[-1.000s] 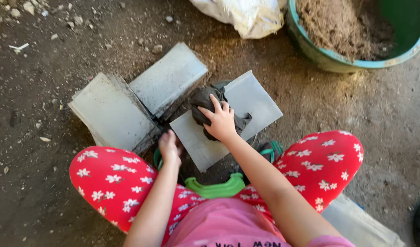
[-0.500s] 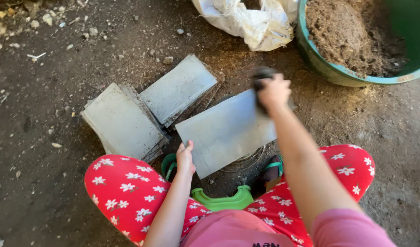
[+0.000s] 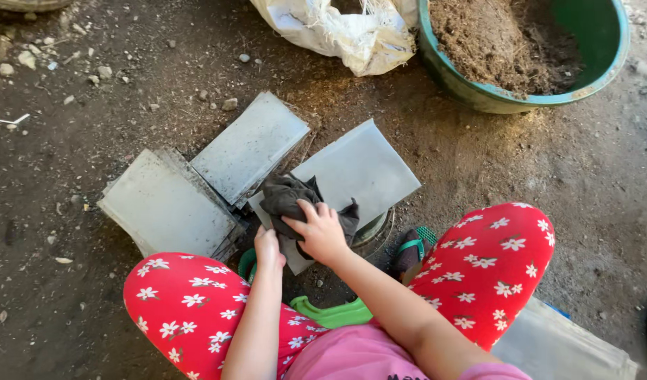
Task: The person sits on the ground and wipes rectangular metal sheets with a dark cloth. They handle the sheets one at a time, wiping each surface and placing them into a separate stack. A green basin containing a brown granular substance is visible nearby.
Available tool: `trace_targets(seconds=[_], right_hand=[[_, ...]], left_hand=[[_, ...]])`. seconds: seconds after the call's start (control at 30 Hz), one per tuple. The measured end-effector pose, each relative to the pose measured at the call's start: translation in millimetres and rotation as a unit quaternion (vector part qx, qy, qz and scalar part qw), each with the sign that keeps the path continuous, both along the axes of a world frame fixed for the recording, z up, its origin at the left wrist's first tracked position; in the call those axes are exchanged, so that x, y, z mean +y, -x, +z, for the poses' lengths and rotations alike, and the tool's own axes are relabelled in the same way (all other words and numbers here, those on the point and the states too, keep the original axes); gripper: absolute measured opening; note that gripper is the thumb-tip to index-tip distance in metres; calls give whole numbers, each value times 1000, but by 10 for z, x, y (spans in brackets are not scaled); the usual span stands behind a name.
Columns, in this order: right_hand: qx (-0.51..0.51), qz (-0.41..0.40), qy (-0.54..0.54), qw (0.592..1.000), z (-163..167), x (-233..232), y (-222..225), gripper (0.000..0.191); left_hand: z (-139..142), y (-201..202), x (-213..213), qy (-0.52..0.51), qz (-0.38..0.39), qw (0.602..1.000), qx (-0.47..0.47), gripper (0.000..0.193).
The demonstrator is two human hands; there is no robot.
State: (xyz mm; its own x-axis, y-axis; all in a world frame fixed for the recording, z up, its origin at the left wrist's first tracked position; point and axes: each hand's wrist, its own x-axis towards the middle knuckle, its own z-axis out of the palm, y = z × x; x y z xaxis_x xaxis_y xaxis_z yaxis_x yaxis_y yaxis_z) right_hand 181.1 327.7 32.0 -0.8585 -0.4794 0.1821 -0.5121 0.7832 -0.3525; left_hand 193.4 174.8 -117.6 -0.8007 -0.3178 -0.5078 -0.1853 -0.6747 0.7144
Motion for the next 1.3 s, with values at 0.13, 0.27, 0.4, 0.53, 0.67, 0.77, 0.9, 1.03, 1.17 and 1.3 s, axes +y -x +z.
trace_targets(seconds=[0.13, 0.27, 0.4, 0.53, 0.67, 0.77, 0.9, 1.03, 1.17, 1.3], right_hand=[[54, -107, 52, 991, -364, 732, 172, 53], [117, -265, 3, 957, -375, 1621, 752, 48], [-84, -420, -70, 901, 80, 2215, 1256, 46], [50, -380, 22, 923, 381, 2159, 1324, 48], [118, -226, 61, 965, 370, 1338, 750, 49], [113, -30, 39, 992, 78, 503, 68, 57], [115, -11, 48, 992, -400, 484, -162, 58], [130, -252, 27, 959, -527, 1423, 299, 57], [8, -458, 25, 888, -50, 2107, 809, 47], [127, -328, 63, 934, 323, 1921, 909, 48]], left_hand=[[44, -60, 1, 36, -13, 998, -56, 37], [93, -30, 69, 62, -17, 998, 7, 34], [101, -57, 88, 142, -26, 987, -75, 37], [98, -141, 96, 140, 16, 989, -38, 45], [55, -206, 162, 83, 5, 996, -38, 45], [47, -178, 126, 38, 15, 999, -16, 38], [68, -138, -27, 103, 26, 994, -27, 33], [122, -105, -15, 128, 19, 991, -16, 32], [199, -12, 14, 187, 59, 980, -31, 39], [229, 21, -13, 118, 137, 983, -39, 41]])
